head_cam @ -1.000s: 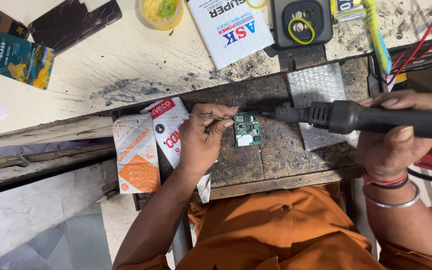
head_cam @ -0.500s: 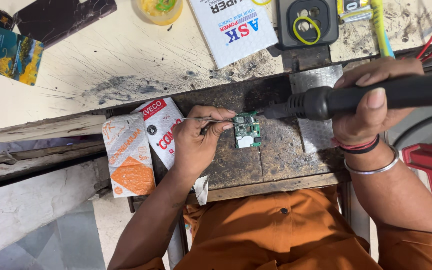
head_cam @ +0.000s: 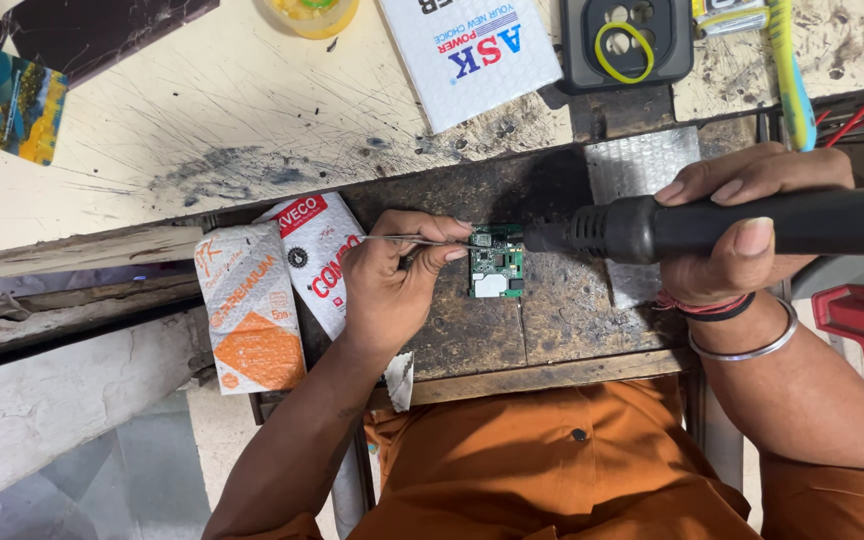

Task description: The person uses a soldering iron and tweezers to reflow solder on a small green circuit board, then switches to a hot air gun to heat the same board while holding it with tweezers. The board is flipped and inspected between steps.

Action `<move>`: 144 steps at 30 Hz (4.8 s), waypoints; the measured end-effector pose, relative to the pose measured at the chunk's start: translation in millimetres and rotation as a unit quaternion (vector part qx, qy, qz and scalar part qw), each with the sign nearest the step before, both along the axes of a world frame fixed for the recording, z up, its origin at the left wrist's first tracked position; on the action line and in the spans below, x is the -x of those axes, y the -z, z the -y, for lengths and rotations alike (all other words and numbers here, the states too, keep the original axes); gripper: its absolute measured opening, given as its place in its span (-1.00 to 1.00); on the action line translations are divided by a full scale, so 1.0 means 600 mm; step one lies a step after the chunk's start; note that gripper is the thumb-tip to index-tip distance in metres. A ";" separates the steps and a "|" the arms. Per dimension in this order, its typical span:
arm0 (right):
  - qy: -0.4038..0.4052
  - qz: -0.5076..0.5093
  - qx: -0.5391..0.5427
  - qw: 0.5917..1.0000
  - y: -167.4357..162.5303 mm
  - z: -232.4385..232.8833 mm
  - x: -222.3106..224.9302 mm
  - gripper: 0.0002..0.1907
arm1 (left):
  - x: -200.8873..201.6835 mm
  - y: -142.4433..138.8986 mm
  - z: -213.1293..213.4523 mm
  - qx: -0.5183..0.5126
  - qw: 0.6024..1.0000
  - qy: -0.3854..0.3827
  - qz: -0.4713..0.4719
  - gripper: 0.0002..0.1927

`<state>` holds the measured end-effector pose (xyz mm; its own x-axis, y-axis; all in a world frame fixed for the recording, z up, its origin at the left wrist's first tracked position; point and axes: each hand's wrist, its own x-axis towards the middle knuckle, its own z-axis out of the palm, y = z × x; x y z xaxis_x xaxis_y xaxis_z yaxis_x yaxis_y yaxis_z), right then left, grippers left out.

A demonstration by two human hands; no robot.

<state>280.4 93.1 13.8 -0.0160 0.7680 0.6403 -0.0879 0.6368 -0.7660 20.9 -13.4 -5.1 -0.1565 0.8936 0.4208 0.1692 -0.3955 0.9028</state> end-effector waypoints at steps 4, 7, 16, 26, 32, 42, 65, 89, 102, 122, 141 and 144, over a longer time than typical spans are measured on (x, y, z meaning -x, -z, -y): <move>0.011 0.012 -0.020 1.000 0.001 -0.003 0.001 -0.50 | -0.001 0.000 -0.002 -0.011 1.000 0.008 0.016 -0.72; 0.010 0.010 -0.021 1.000 0.002 0.000 0.001 -0.50 | 0.000 -0.002 0.000 -0.003 1.000 -0.009 -0.016 -0.71; 0.023 0.019 -0.024 0.999 0.005 -0.002 0.003 -0.50 | -0.003 -0.002 -0.001 -0.011 1.000 -0.009 -0.006 -0.70; 0.014 0.013 -0.019 1.000 0.008 -0.002 -0.003 -0.50 | -0.002 -0.008 0.001 0.007 1.000 -0.014 -0.016 -0.71; 0.011 0.019 -0.030 0.999 0.010 -0.009 -0.011 -0.51 | 0.004 -0.018 0.009 0.040 0.999 0.013 -0.022 -0.75; 0.010 0.013 -0.040 0.999 0.012 -0.007 -0.008 -0.51 | 0.000 -0.037 0.016 0.028 0.995 0.001 -0.091 -0.70; -0.006 0.001 -0.016 1.000 0.013 0.004 -0.005 -0.45 | -0.014 -0.025 0.013 0.008 0.995 -0.043 -0.089 -0.63; -0.014 0.024 0.011 1.000 0.003 0.018 -0.005 -0.43 | -0.015 -0.031 0.017 0.014 0.988 -0.073 -0.135 -0.70; -0.035 0.000 0.019 0.999 0.001 0.021 0.007 -0.44 | -0.013 -0.024 0.018 0.028 0.991 -0.067 -0.114 -0.69; -0.037 -0.018 0.010 0.999 0.009 0.017 0.012 -0.45 | -0.010 -0.025 0.018 0.042 0.992 -0.053 -0.104 -0.69; -0.013 0.007 -0.001 1.000 0.011 0.015 0.002 -0.44 | -0.012 -0.028 0.016 0.051 0.993 -0.054 -0.091 -0.70; -0.014 0.002 0.005 1.000 0.013 0.017 0.001 -0.44 | -0.012 -0.028 0.017 0.051 0.993 -0.054 -0.095 -0.70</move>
<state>279.7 82.8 5.9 -0.0407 0.7737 0.6322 -0.1032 0.6261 -0.7729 27.9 -23.7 11.8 -0.1808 0.9155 0.3593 0.3764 -0.2731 0.8853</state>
